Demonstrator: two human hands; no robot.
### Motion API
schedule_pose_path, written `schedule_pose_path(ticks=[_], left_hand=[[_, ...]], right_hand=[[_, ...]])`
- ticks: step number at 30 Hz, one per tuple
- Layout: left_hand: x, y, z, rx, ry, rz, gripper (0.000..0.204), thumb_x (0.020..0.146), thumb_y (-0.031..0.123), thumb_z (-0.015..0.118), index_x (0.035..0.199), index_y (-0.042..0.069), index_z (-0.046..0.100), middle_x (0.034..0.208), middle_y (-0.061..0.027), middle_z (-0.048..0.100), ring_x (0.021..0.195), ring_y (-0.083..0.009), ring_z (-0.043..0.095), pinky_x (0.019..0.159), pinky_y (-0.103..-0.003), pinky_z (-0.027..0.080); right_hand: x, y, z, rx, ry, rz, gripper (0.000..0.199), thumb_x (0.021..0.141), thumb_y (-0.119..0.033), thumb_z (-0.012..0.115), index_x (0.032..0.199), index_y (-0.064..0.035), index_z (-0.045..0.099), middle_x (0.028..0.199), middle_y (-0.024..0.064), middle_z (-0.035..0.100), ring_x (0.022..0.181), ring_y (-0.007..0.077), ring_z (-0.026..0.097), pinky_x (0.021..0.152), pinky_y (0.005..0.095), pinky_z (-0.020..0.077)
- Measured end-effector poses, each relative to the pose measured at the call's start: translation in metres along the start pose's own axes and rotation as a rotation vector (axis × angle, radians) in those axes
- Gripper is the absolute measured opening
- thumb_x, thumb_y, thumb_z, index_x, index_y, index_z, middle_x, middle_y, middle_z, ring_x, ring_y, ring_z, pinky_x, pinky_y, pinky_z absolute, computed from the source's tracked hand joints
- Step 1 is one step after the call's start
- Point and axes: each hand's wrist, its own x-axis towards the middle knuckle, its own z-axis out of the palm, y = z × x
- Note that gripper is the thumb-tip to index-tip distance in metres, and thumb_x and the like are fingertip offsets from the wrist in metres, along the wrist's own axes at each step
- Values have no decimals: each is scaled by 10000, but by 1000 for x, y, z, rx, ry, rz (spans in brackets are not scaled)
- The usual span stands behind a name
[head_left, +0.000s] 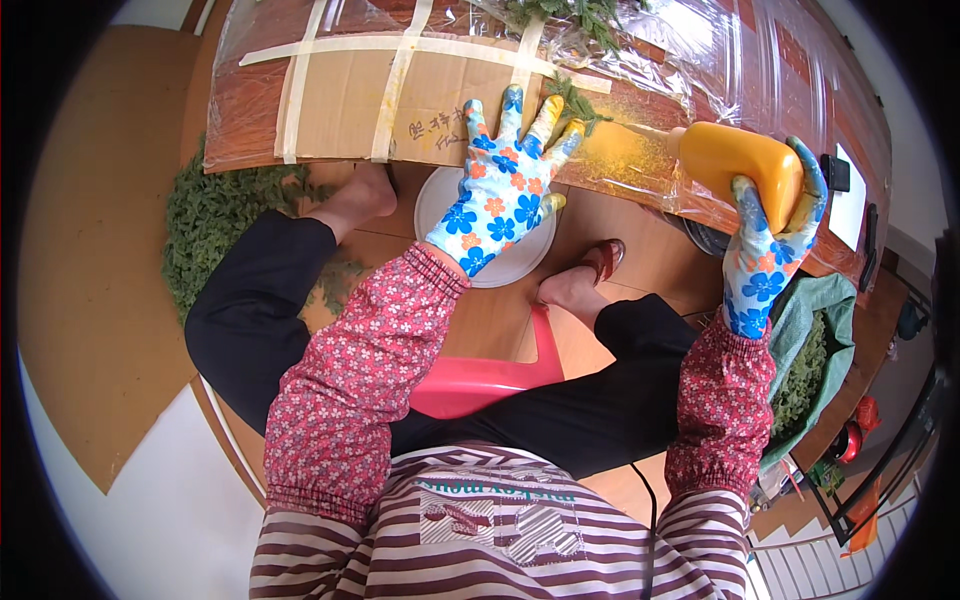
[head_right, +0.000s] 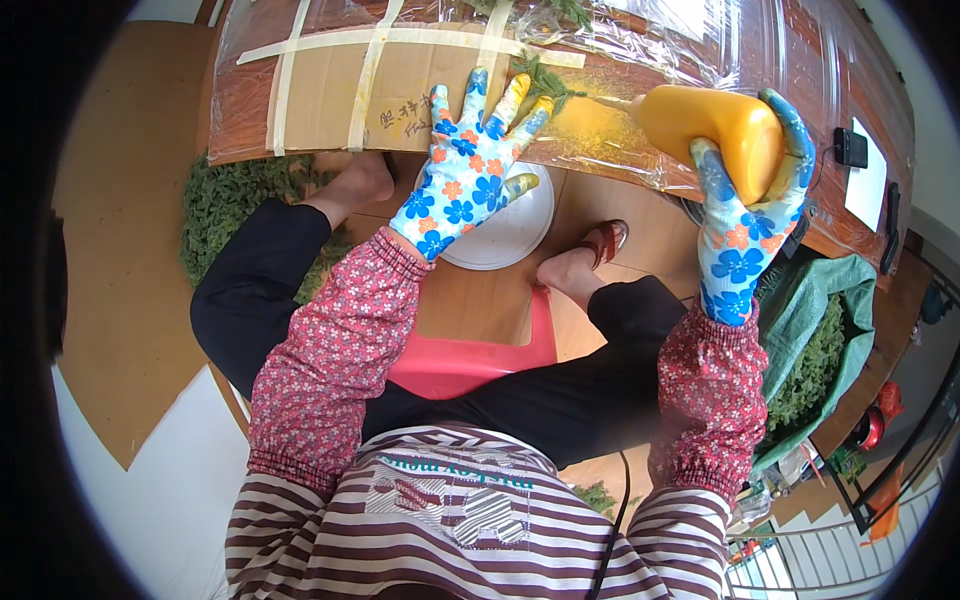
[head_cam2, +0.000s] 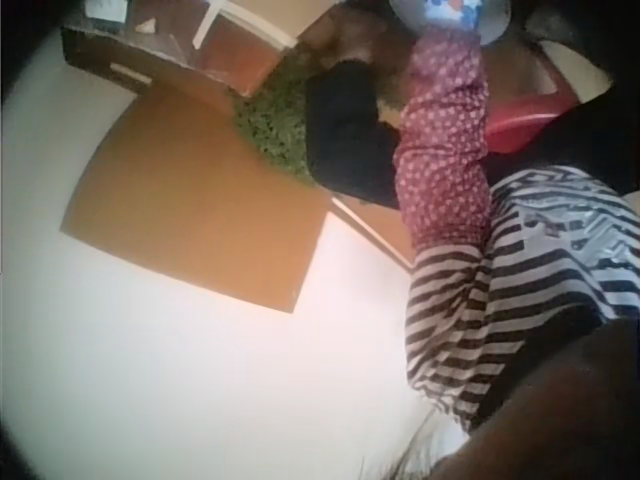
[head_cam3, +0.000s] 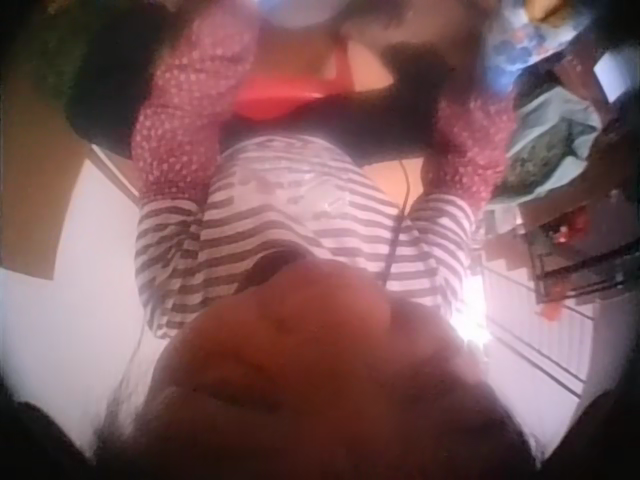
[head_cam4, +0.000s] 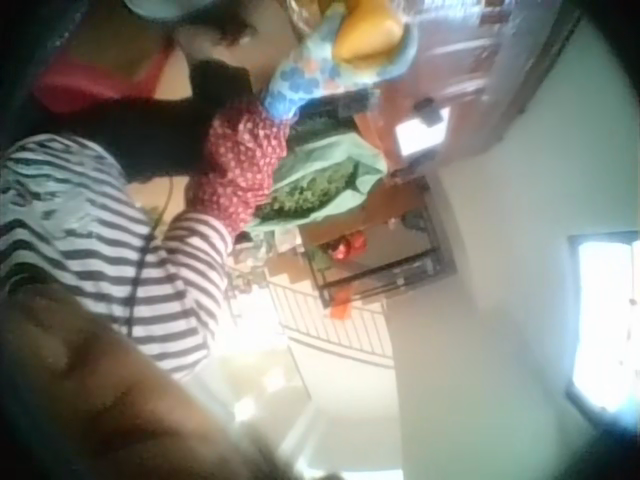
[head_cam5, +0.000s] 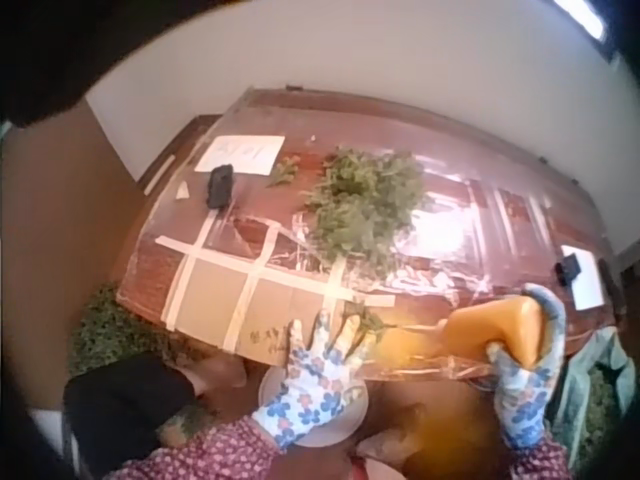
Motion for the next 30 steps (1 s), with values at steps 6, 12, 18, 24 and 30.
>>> schedule_pose_path(ticks=[6,12,18,24,30], left_hand=[[1,1,0,-10,9,-2,657,817,453,544,1380,190,333,1449,-120,244,1318,-400,203,1021,-628,91],[0,0,1,-11,7,-9,664,808,445,561,1381,197,334,1446,-118,249,1321,-398,196,1024,-626,89],[2,1,5,-10,31,-10,678,797,456,572,1380,204,337,1451,-106,245,1324,-394,187,1021,-627,90],[-1,-2,4,-2,20,-12,683,795,464,570,1382,205,334,1450,-106,247,1324,-395,187,1021,-627,85],[-1,-1,3,-4,12,0,666,798,446,571,1374,196,349,1447,-111,251,1320,-392,200,1020,-627,95]], right_hand=[[0,-9,-1,155,28,-21,536,743,68,630,1230,-62,448,1232,93,458,1120,204,480,988,331,378],[0,-6,6,84,-23,0,538,746,30,644,1239,-35,439,1187,98,487,1091,192,494,971,304,376],[2,-1,6,21,-43,39,511,749,27,645,1219,-35,456,1164,92,503,1068,182,511,953,287,393],[4,-2,6,84,4,93,496,760,11,637,1218,-43,457,1159,94,503,1066,188,512,949,299,405],[4,-6,6,216,36,55,490,748,22,650,1201,-41,474,1106,77,532,1017,164,526,903,287,430]])
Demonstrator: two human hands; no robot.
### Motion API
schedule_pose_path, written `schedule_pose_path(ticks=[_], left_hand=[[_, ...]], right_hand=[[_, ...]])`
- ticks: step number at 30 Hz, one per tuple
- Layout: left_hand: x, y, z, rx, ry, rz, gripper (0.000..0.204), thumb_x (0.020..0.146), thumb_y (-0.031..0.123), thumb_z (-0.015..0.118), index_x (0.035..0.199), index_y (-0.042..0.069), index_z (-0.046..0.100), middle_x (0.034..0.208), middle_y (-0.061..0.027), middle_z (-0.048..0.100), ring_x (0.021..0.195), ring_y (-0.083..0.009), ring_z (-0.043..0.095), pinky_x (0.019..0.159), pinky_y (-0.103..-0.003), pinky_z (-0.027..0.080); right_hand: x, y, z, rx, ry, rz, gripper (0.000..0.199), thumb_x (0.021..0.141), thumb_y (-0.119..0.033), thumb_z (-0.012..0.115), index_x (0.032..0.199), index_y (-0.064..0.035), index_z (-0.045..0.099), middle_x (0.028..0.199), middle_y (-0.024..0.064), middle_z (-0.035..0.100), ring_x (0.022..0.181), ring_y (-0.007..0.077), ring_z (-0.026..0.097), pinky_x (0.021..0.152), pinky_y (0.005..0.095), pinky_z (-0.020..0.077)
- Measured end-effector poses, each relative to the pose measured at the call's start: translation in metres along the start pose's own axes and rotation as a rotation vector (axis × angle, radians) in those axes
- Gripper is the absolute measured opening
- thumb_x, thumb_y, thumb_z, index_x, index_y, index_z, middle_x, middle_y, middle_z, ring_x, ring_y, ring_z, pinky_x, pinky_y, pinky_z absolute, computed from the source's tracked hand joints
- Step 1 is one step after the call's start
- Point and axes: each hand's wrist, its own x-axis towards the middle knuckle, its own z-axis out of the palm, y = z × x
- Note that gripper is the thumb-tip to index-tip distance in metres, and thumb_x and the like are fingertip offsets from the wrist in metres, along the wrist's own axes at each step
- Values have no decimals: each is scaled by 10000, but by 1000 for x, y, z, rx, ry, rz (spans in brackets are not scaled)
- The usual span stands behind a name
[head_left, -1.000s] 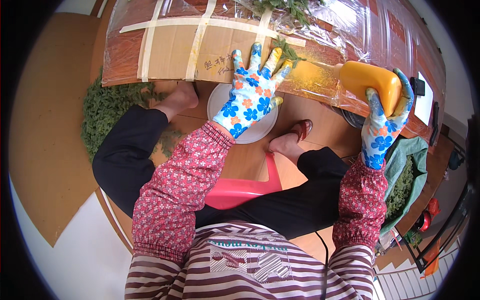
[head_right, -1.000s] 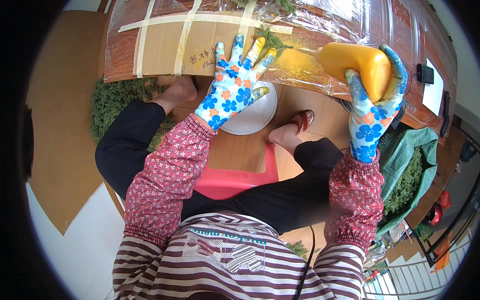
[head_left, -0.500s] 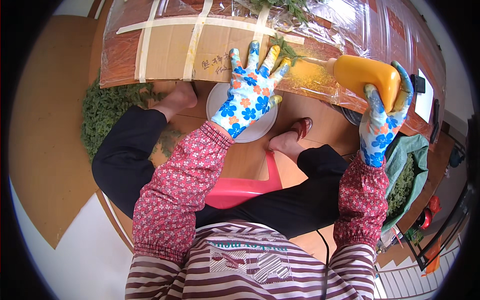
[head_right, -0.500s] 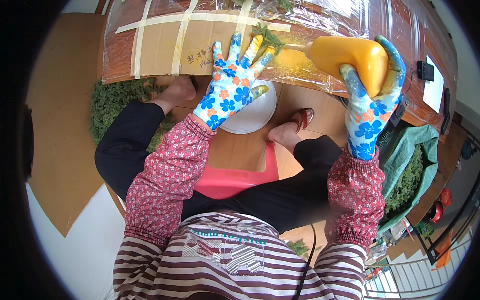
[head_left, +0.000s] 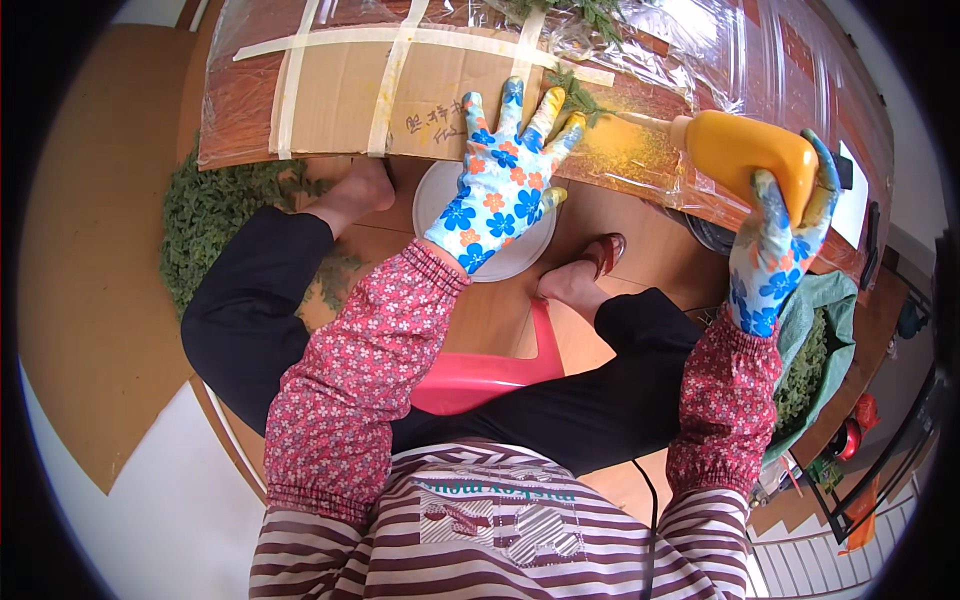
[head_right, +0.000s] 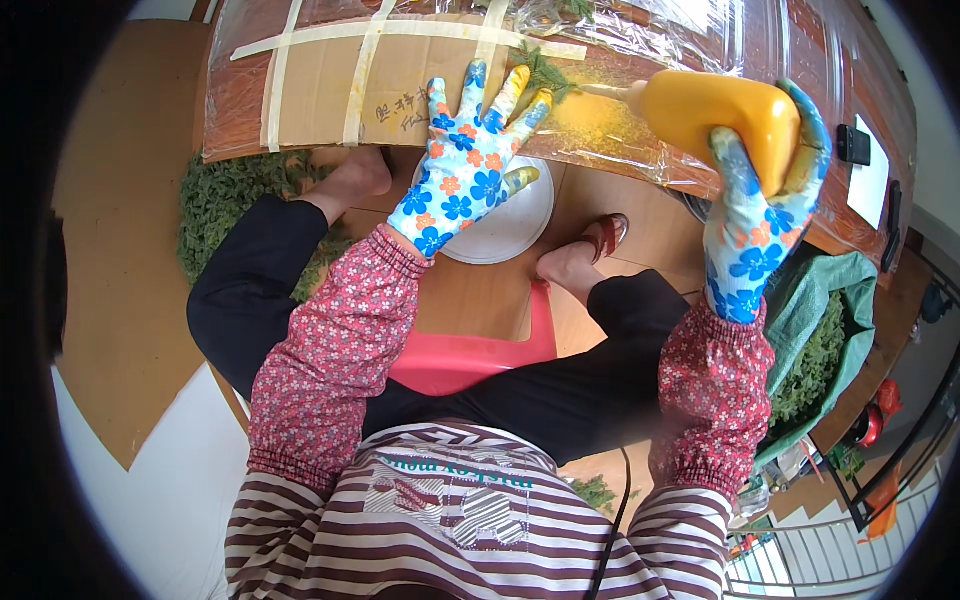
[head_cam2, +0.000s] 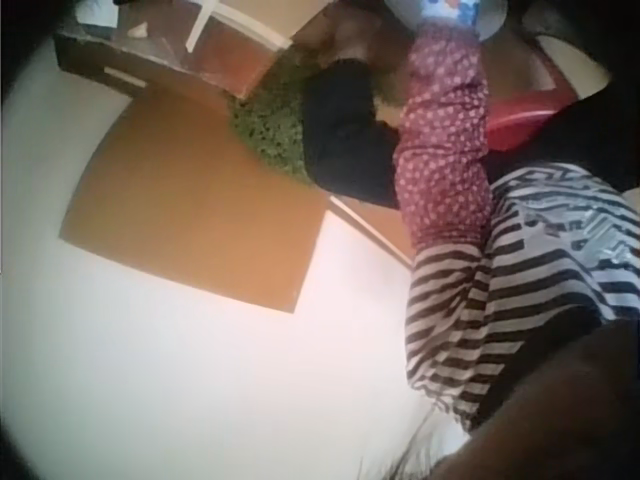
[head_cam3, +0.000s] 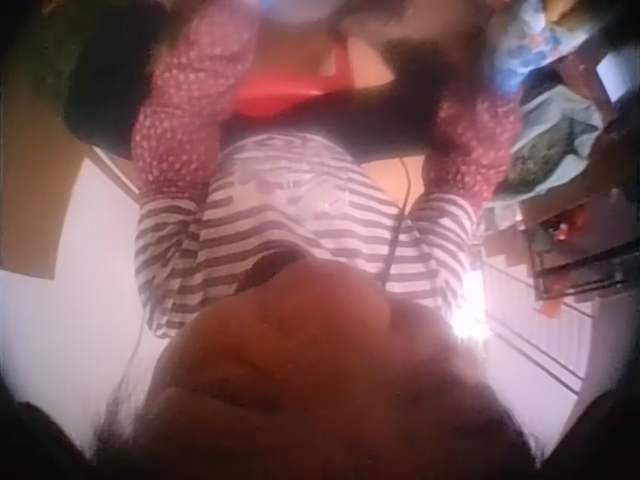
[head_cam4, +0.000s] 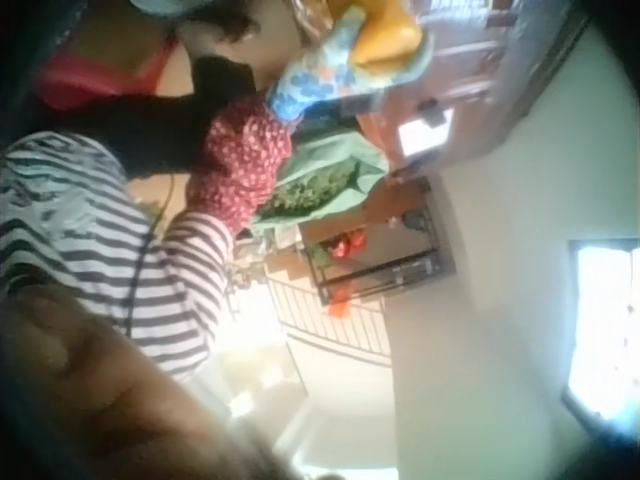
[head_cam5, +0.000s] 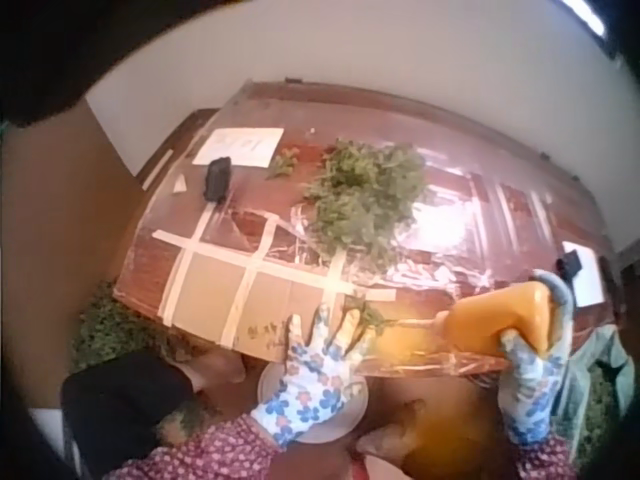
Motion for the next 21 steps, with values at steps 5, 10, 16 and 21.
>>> schedule_pose_path(ticks=[5,10,16,21], left_hand=[[1,0,0,-22,38,5,659,792,437,583,1364,191,367,1437,-119,266,1317,-392,206,1018,-627,105],[0,-1,0,-21,28,1,657,799,439,574,1368,190,359,1442,-113,257,1317,-390,208,1021,-624,105],[-1,-1,1,-9,11,-1,656,805,444,563,1372,191,352,1446,-109,252,1315,-392,210,1021,-624,105],[3,1,-1,-25,38,8,664,795,446,575,1368,187,359,1443,-115,255,1314,-397,207,1018,-628,105]], right_hand=[[4,10,-1,-123,-27,-8,473,751,15,664,1187,-40,489,1098,73,533,1002,151,531,896,268,430],[6,13,-10,-146,-27,5,468,779,2,627,1217,-38,465,1143,96,516,1053,187,515,963,305,388],[6,6,-9,-104,20,-20,456,772,4,629,1199,-37,474,1133,91,524,1046,182,522,947,294,399],[7,12,-6,-184,2,4,472,750,-12,680,1182,-42,493,1086,68,544,980,155,543,896,274,430]])
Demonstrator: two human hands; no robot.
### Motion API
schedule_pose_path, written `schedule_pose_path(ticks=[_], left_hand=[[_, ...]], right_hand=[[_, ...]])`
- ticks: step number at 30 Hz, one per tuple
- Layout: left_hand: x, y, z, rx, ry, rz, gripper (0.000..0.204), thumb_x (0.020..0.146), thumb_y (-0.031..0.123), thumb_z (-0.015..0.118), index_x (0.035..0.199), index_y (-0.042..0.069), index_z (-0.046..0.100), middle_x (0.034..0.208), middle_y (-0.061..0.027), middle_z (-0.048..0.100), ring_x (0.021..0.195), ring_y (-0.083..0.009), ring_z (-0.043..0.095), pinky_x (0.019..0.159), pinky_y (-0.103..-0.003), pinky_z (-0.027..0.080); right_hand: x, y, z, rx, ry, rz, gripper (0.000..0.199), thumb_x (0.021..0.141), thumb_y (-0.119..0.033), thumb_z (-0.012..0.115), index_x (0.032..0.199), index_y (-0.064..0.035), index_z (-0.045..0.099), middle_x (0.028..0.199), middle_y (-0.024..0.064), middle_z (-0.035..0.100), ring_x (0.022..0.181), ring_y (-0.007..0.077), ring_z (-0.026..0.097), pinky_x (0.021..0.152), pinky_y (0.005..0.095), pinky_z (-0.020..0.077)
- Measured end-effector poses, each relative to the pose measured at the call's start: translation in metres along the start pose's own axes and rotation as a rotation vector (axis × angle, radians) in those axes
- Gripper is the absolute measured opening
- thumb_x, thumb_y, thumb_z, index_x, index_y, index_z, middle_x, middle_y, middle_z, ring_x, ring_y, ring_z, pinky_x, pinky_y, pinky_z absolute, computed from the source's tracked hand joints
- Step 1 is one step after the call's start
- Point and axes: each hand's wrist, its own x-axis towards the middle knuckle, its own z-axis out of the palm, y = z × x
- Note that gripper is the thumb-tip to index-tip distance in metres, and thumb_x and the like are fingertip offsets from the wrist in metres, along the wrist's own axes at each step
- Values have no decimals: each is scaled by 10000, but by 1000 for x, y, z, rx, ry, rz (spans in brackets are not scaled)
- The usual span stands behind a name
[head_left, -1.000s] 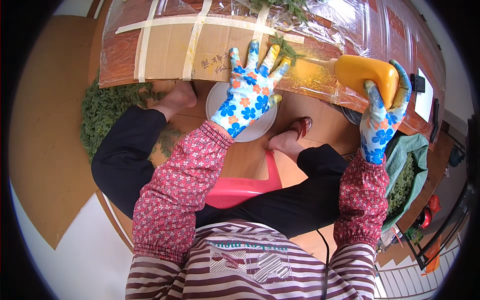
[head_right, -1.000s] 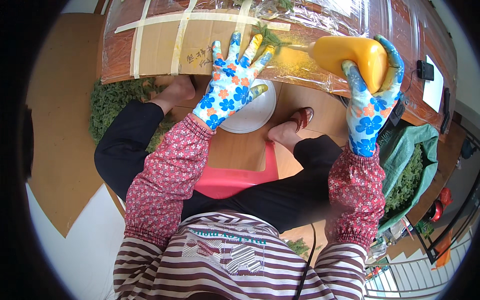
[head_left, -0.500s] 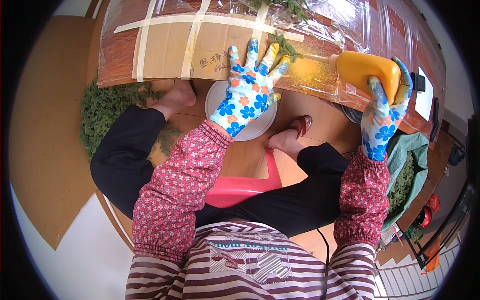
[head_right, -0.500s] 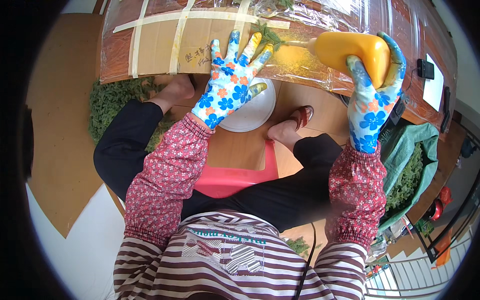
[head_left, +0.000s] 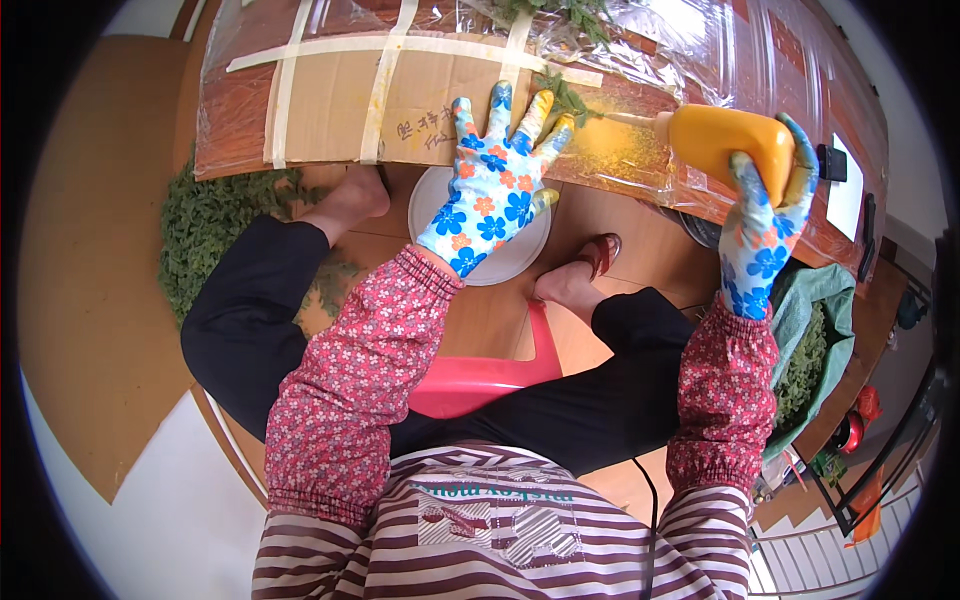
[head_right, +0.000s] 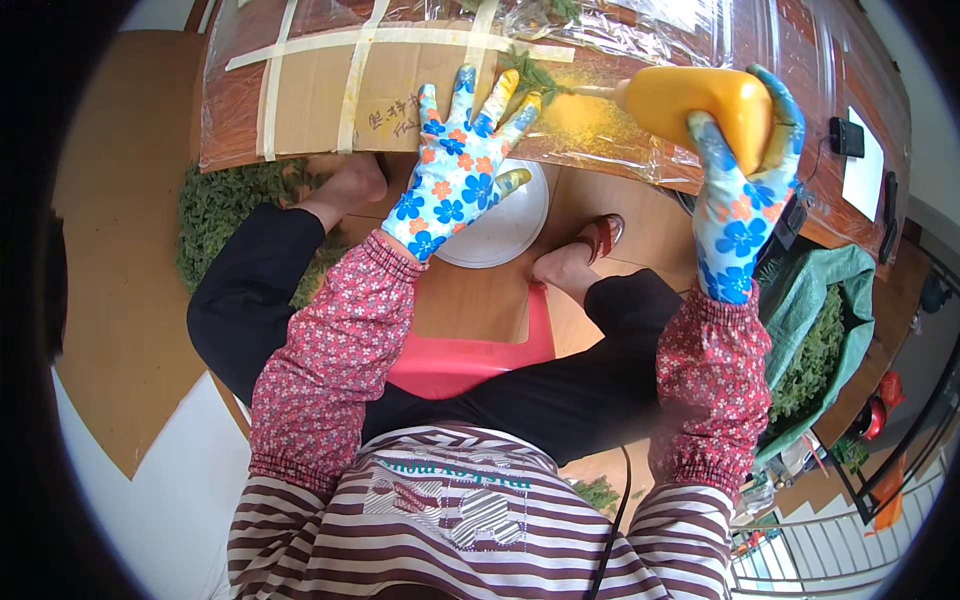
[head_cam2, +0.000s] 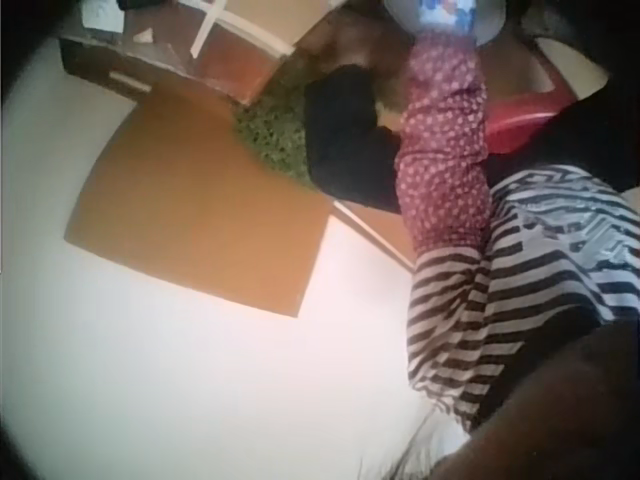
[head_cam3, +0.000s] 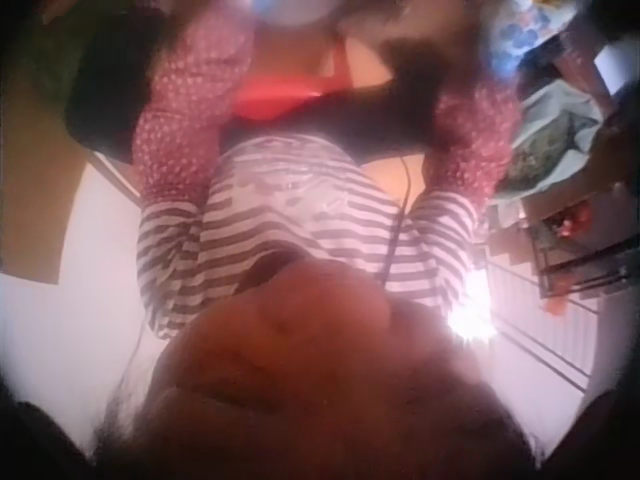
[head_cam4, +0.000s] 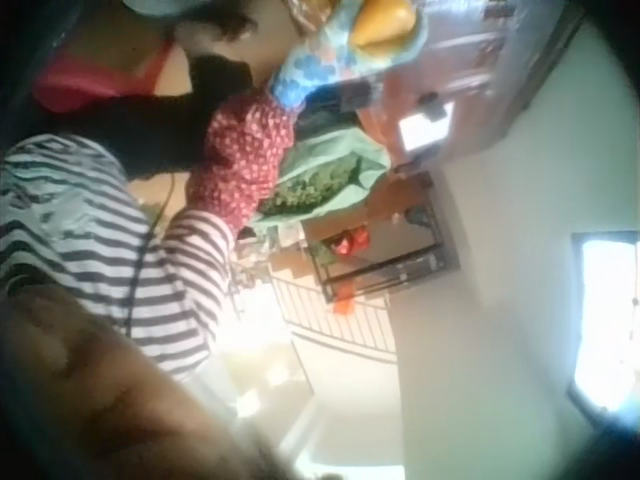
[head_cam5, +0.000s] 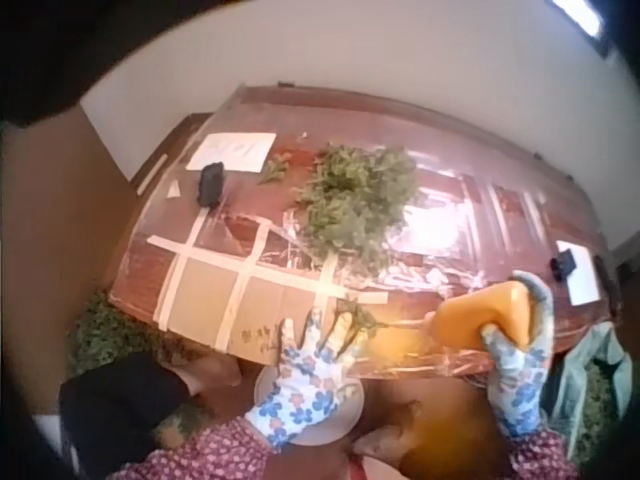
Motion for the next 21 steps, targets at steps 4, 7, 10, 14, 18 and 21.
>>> schedule_pose_path(ticks=[4,7,10,14,18,21], left_hand=[[-2,-2,0,-7,-4,-3,670,782,452,586,1355,172,378,1442,-120,254,1318,-402,191,1017,-628,99],[-1,-2,0,-10,-4,6,681,772,459,590,1352,169,381,1436,-124,266,1316,-411,186,1019,-630,83],[-3,-1,-4,-10,-14,3,682,766,455,594,1350,172,386,1430,-127,280,1318,-412,181,1018,-631,82],[-2,3,-2,16,20,-24,622,788,445,574,1327,174,420,1412,-111,317,1305,-394,216,1017,-629,103],[15,5,-6,76,81,-81,531,837,358,529,1315,153,426,1260,-120,491,1191,-336,403,1026,-571,155],[41,5,-17,63,207,-13,411,824,257,552,1219,148,514,938,-85,581,899,-272,532,901,-528,311]], right_hand=[[1,2,-4,62,-9,-16,479,757,24,647,1200,-30,472,1119,82,523,1033,164,515,936,281,392],[1,-6,-8,109,12,1,473,762,33,629,1203,-42,473,1116,79,524,1024,162,518,928,284,395],[-2,-10,-7,218,7,68,512,730,-7,691,1193,-59,477,1102,83,519,978,164,533,884,277,441],[2,-5,-11,13,3,-32,495,755,60,609,1217,-48,469,1123,62,507,1034,148,493,926,285,394],[16,-13,-36,390,225,-44,457,805,-56,619,1225,-62,440,1118,65,506,1047,164,504,925,300,406],[20,4,-53,476,285,-52,453,813,-74,625,1224,-61,435,1121,69,509,1050,164,509,930,295,406]])
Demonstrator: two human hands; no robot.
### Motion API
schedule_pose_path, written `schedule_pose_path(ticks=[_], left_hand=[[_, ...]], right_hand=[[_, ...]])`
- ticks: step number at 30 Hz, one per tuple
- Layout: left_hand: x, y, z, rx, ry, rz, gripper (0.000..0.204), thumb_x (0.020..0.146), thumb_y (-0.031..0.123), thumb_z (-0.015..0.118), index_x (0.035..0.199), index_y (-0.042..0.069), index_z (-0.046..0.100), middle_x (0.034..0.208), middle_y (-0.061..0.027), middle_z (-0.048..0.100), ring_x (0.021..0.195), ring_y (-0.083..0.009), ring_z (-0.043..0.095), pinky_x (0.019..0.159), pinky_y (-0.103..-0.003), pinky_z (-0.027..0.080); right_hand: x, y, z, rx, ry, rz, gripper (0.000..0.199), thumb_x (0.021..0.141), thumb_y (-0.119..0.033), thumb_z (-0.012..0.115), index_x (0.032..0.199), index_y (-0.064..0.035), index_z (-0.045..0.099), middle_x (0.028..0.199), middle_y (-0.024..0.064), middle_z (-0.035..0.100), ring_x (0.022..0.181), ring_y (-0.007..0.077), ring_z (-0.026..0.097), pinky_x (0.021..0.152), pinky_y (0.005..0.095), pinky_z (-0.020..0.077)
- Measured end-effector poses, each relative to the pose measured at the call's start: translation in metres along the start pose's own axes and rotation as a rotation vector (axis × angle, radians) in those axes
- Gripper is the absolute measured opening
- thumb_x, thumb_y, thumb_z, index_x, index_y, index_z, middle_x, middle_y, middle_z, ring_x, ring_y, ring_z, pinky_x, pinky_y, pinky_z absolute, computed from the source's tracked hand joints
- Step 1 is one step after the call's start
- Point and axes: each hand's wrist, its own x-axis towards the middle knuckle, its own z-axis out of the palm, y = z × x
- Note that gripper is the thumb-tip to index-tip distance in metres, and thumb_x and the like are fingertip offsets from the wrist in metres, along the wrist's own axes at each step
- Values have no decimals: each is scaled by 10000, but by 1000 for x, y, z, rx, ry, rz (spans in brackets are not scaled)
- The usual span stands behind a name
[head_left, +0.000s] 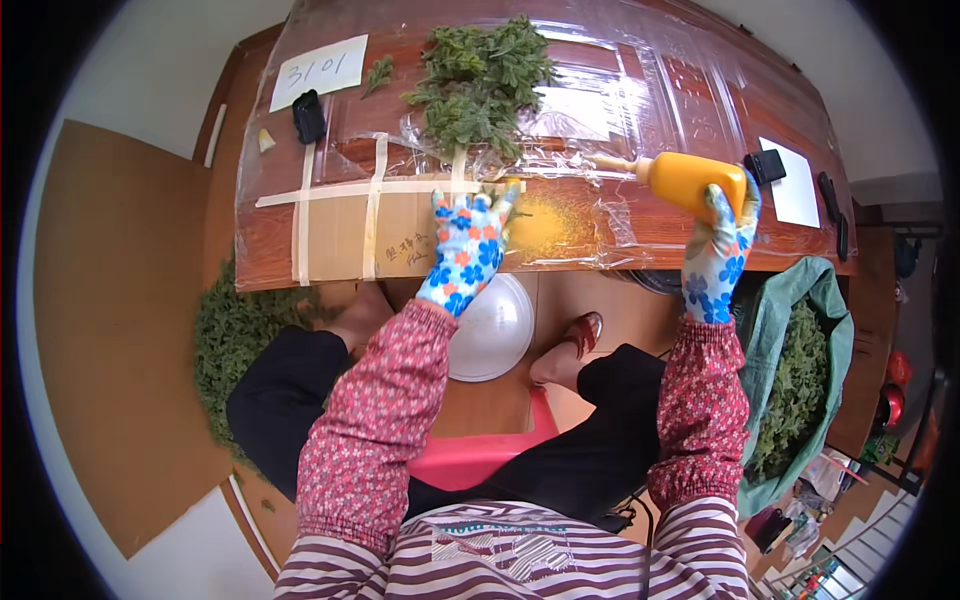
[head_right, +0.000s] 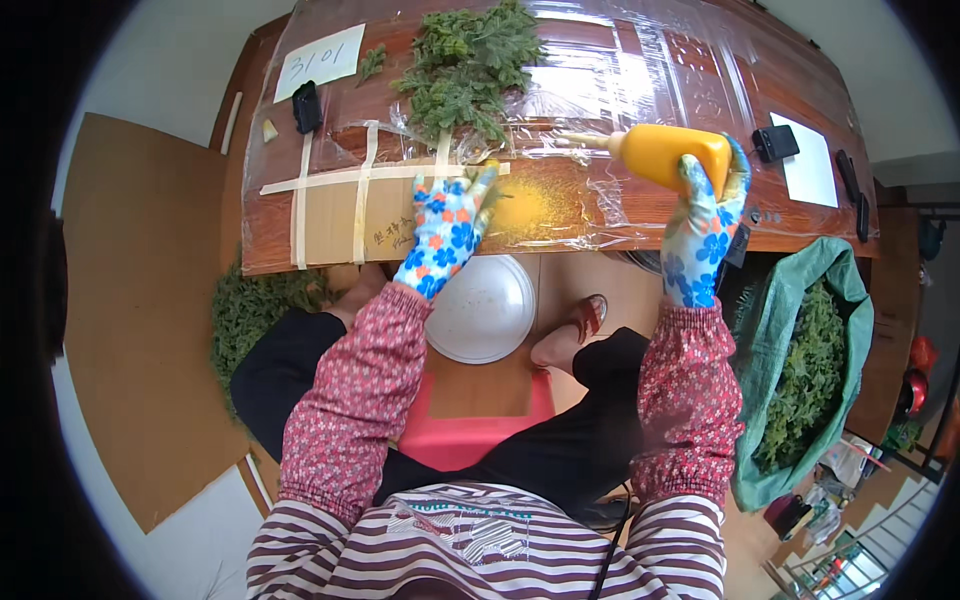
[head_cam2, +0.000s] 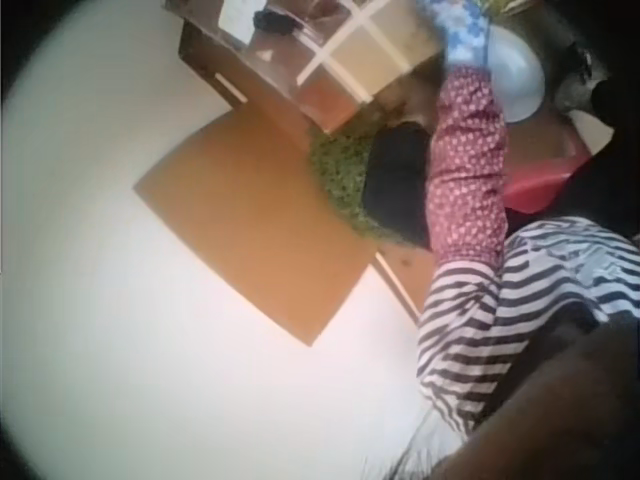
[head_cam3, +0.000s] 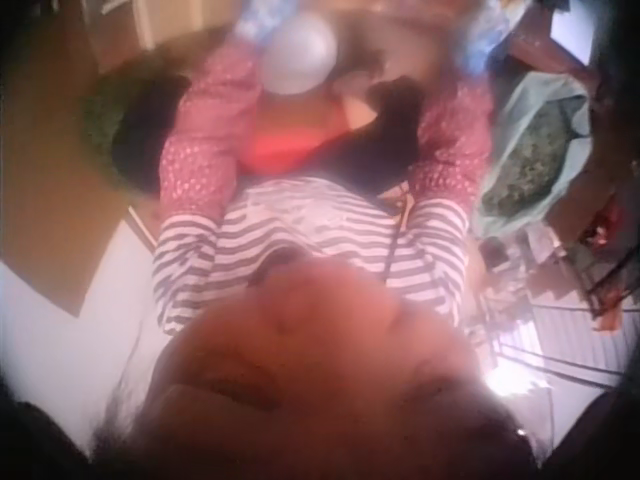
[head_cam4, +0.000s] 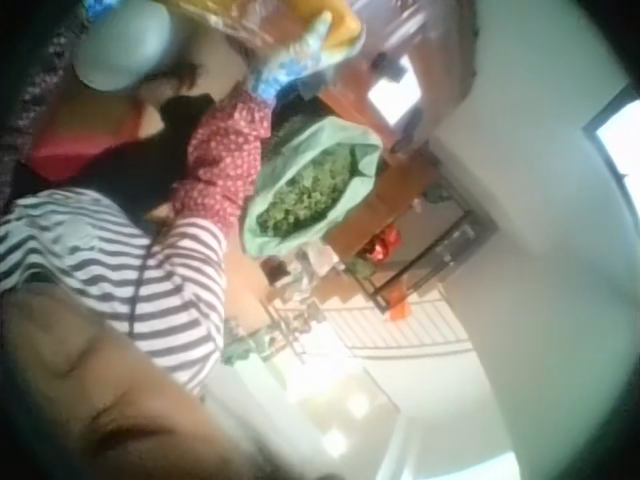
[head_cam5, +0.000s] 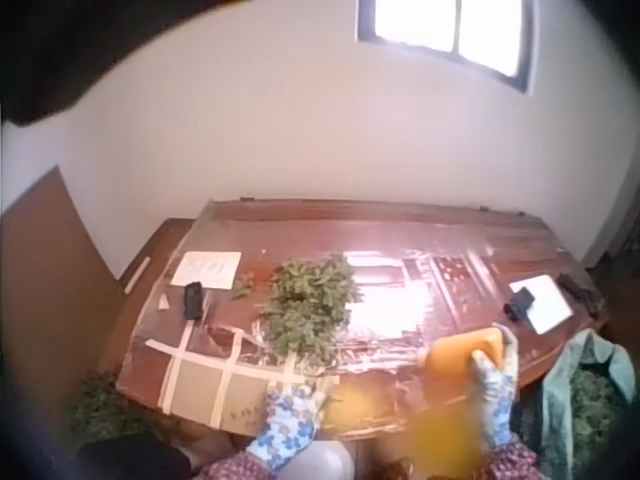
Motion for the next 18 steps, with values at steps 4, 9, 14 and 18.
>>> schedule_pose_path(ticks=[4,9,14,18], left_hand=[[17,-10,9,75,158,141,101,797,148,509,844,136,598,826,-75,547,820,-252,530,744,-459,370],[-53,18,-2,-158,157,197,219,705,161,616,920,124,640,781,-57,542,773,-258,518,747,-408,391],[-146,14,72,-186,-198,-65,169,788,257,575,869,117,625,864,-101,568,814,-289,531,726,-448,376],[-175,7,90,-273,-474,-274,261,803,277,556,997,111,610,1039,-139,569,957,-323,529,835,-492,395]], right_hand=[[1,16,-11,85,14,114,429,819,-70,623,1208,-57,444,1116,68,516,1049,162,515,931,292,406],[2,6,-23,145,13,126,394,838,-78,602,1202,-56,455,1115,67,525,1057,157,514,931,289,400],[-3,0,-19,182,23,133,429,802,-61,634,1193,-34,460,1085,78,526,1042,180,514,936,315,389],[-10,6,-18,176,4,160,405,825,-91,614,1195,-39,459,1111,93,523,1067,192,507,953,336,382]])
